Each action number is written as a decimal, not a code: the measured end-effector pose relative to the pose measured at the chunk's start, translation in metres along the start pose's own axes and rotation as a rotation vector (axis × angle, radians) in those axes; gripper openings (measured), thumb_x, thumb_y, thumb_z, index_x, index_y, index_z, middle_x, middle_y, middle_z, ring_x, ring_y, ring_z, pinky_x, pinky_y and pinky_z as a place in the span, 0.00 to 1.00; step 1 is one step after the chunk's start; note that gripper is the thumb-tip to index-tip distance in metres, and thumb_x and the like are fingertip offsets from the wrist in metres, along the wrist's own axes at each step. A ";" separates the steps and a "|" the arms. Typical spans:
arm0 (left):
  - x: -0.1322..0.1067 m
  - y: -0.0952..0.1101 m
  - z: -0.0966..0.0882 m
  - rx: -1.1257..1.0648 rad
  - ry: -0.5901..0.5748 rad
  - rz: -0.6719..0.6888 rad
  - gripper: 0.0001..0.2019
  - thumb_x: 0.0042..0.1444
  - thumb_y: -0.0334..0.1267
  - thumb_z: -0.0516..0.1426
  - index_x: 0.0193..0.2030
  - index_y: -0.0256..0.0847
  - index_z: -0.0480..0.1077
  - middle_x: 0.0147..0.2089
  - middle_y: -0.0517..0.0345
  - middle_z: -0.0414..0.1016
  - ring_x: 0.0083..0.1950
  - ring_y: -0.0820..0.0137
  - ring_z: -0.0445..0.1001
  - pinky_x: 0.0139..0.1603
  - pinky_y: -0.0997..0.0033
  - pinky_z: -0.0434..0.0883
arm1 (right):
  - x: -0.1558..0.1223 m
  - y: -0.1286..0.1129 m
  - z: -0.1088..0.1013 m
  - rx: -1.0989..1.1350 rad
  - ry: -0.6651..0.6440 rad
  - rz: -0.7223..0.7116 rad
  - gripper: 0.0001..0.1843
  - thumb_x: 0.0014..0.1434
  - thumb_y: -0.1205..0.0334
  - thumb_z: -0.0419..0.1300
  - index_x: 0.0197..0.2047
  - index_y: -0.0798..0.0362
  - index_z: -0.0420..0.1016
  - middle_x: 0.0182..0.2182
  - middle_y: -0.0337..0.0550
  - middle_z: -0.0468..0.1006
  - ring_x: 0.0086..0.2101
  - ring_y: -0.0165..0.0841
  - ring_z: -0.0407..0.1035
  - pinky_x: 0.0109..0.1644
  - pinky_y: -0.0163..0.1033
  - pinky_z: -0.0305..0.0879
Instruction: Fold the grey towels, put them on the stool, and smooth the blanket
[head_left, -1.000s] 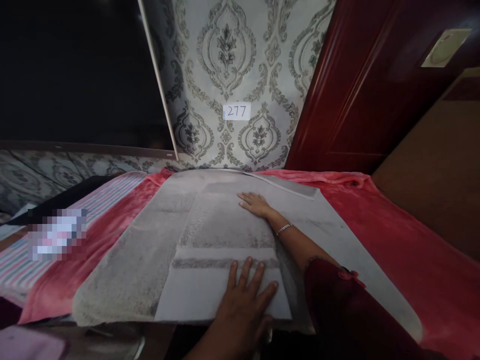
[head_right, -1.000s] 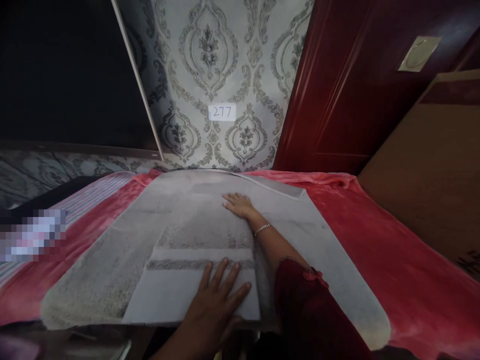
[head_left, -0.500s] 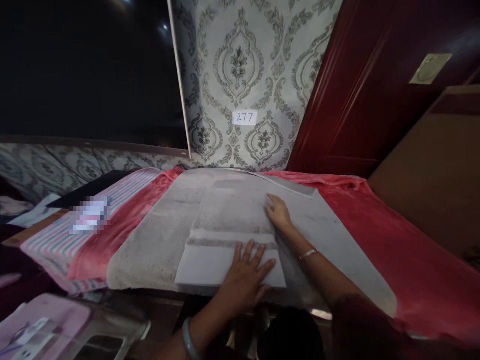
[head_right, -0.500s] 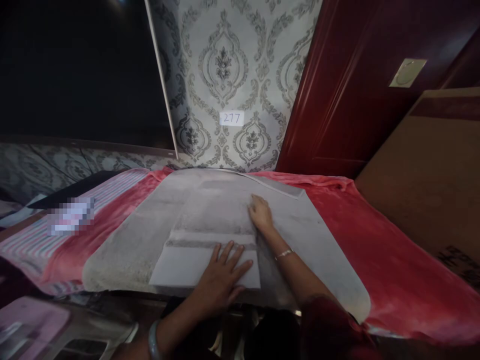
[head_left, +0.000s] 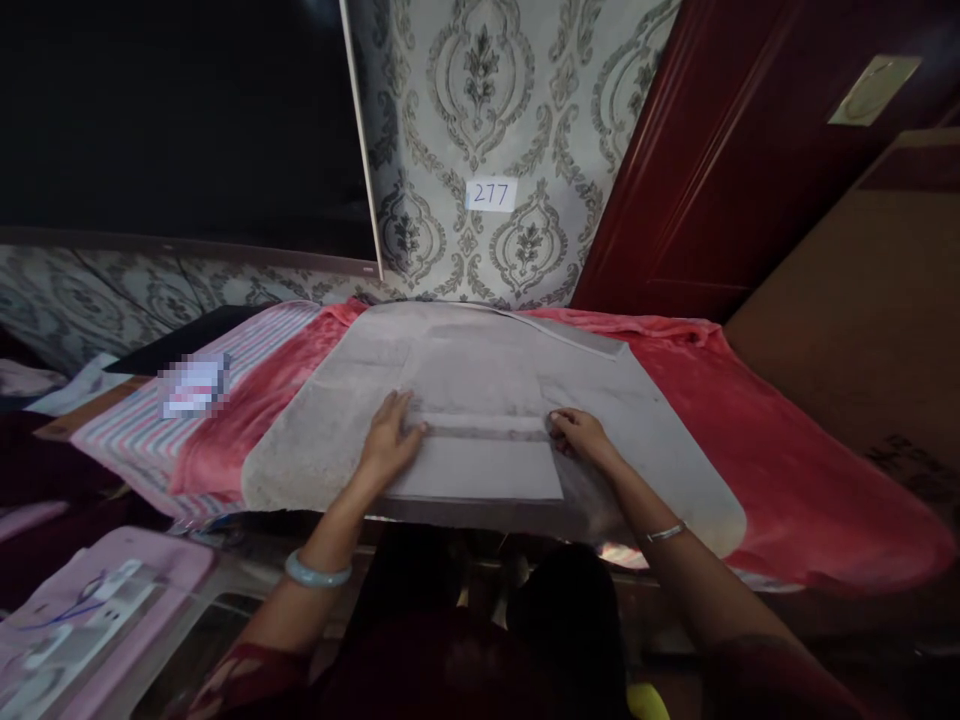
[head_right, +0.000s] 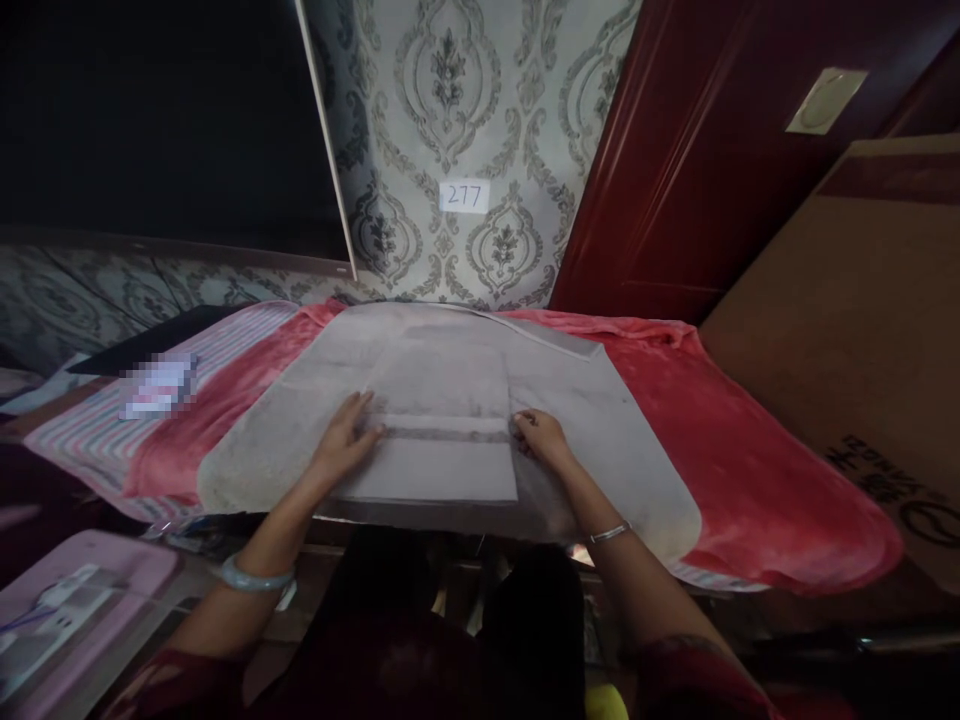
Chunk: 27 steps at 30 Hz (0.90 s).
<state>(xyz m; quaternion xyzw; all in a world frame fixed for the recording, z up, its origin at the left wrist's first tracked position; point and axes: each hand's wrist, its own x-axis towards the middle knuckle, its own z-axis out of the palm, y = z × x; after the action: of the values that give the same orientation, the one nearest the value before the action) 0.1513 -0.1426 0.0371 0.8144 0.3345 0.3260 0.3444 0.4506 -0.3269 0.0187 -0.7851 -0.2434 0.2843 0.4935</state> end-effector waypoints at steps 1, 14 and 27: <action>0.004 -0.009 -0.009 -0.144 0.028 -0.109 0.30 0.56 0.42 0.64 0.66 0.39 0.68 0.70 0.39 0.65 0.73 0.49 0.61 0.72 0.46 0.60 | 0.001 -0.001 0.002 0.011 -0.009 -0.004 0.12 0.59 0.56 0.62 0.42 0.55 0.77 0.24 0.40 0.75 0.18 0.28 0.65 0.20 0.32 0.60; 0.041 -0.027 -0.048 -0.813 -0.106 -0.569 0.26 0.41 0.35 0.72 0.47 0.34 0.71 0.30 0.54 0.78 0.29 0.67 0.76 0.32 0.69 0.72 | 0.003 -0.006 0.016 0.253 -0.139 -0.121 0.13 0.45 0.57 0.71 0.35 0.52 0.80 0.32 0.41 0.82 0.36 0.37 0.74 0.44 0.38 0.69; 0.058 -0.027 -0.030 -0.980 -0.340 -0.591 0.10 0.46 0.30 0.69 0.36 0.33 0.76 0.32 0.48 0.82 0.31 0.64 0.80 0.37 0.68 0.76 | 0.002 -0.031 0.025 0.536 -0.415 0.003 0.12 0.52 0.60 0.70 0.39 0.53 0.77 0.34 0.45 0.84 0.35 0.39 0.78 0.46 0.44 0.75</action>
<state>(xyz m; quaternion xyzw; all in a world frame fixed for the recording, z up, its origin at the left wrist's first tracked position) 0.1528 -0.0728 0.0495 0.4736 0.2976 0.1978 0.8050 0.4315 -0.2971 0.0379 -0.5532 -0.2541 0.4927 0.6219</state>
